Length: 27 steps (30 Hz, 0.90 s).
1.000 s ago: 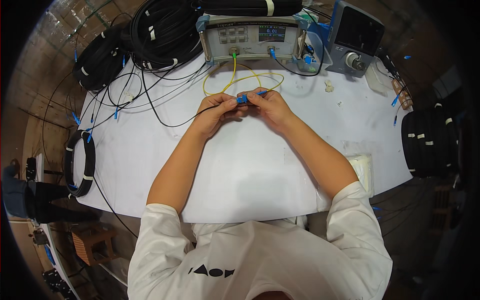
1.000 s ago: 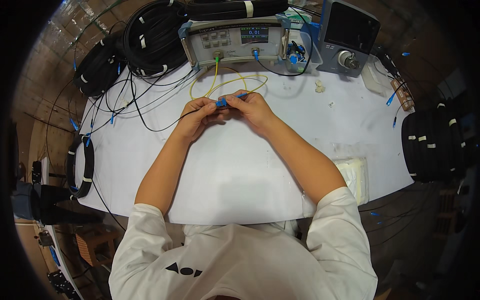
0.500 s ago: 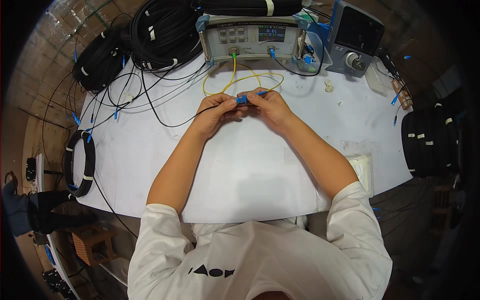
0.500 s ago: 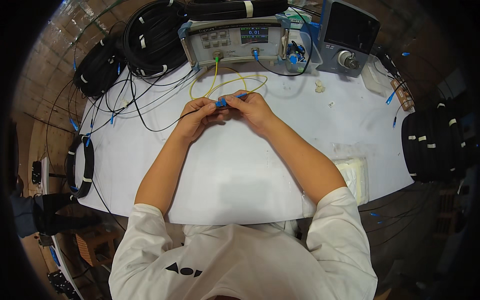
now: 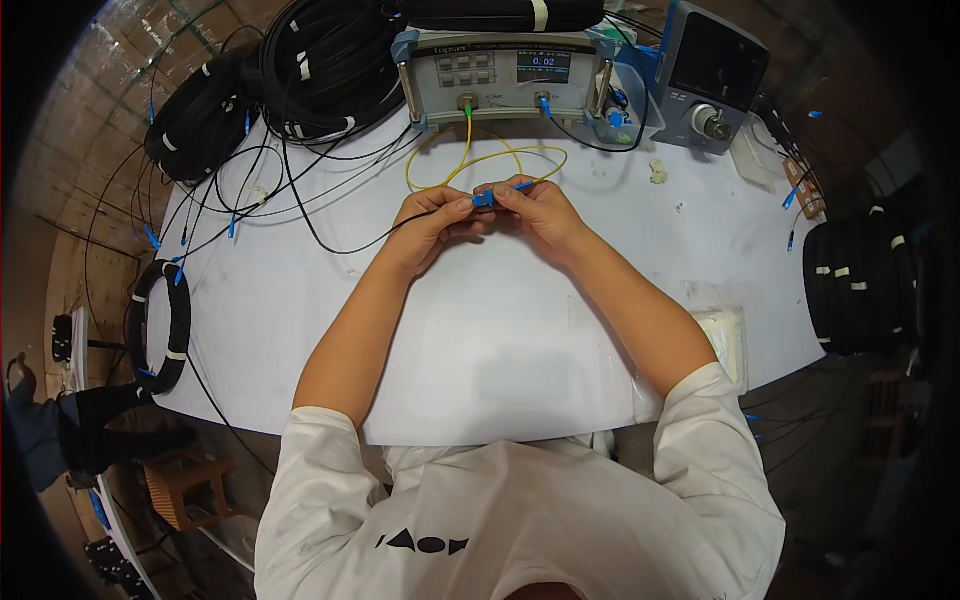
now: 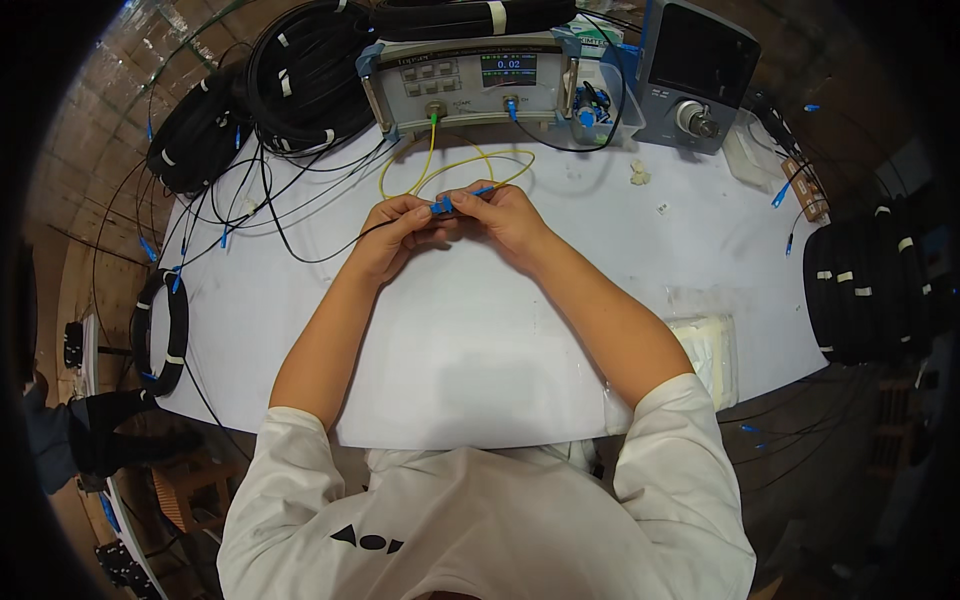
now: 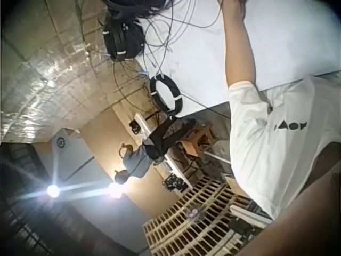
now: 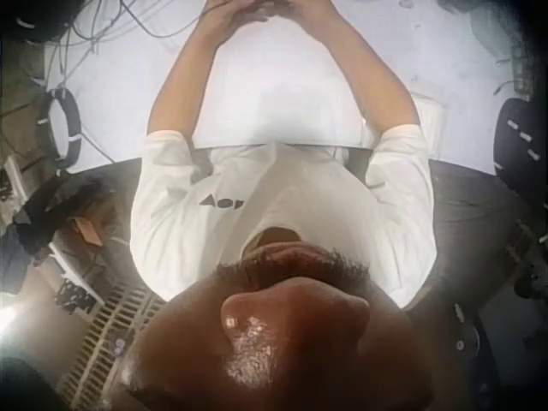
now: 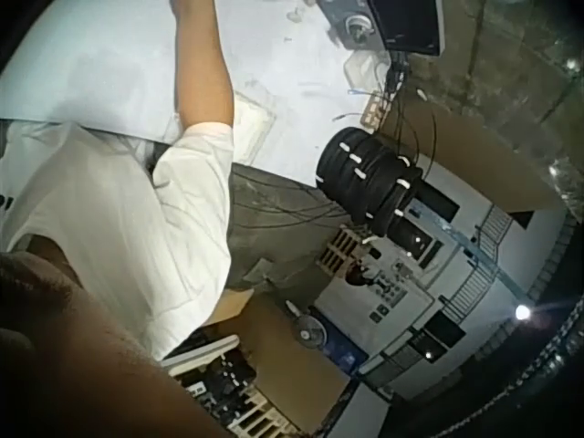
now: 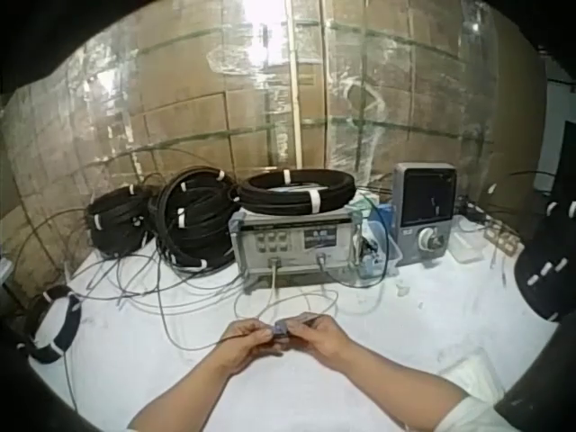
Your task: Connecting fiber optic cables to measurement equipment and verifying light continuity using a visual fault locator laser source.
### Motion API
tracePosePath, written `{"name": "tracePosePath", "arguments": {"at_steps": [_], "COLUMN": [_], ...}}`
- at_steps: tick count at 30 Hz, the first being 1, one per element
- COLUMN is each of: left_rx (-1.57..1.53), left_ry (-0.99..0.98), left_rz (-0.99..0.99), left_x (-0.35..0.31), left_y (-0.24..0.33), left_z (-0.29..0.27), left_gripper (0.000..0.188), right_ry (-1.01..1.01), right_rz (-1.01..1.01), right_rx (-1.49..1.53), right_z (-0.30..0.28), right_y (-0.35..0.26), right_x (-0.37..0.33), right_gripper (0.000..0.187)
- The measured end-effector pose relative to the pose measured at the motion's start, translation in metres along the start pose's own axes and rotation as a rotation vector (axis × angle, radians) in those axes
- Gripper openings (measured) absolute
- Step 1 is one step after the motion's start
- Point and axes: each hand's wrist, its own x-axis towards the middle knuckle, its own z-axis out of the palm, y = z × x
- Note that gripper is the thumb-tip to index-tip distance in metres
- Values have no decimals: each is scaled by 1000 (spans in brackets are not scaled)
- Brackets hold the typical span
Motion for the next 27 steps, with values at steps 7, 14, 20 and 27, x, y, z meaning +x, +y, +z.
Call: {"name": "tracePosePath", "arguments": {"at_steps": [7,14,20,27], "left_rx": [3,2,9,3], "left_ry": [13,-10,-26,-38], "left_rz": [-18,-9,0,-11], "left_x": [-1,0,1,-1], "left_y": [1,-1,0,0], "left_z": [0,-3,-3,-2], "left_gripper": [16,15,15,15], "right_ry": [-11,-32,-34,-45], "right_rz": [5,11,11,15], "right_rx": [-26,-36,-39,-39], "right_z": [-2,-3,-3,-4], "right_y": [0,-2,-1,-3], "right_x": [0,0,1,-1], "right_gripper": [27,28,29,29]}}
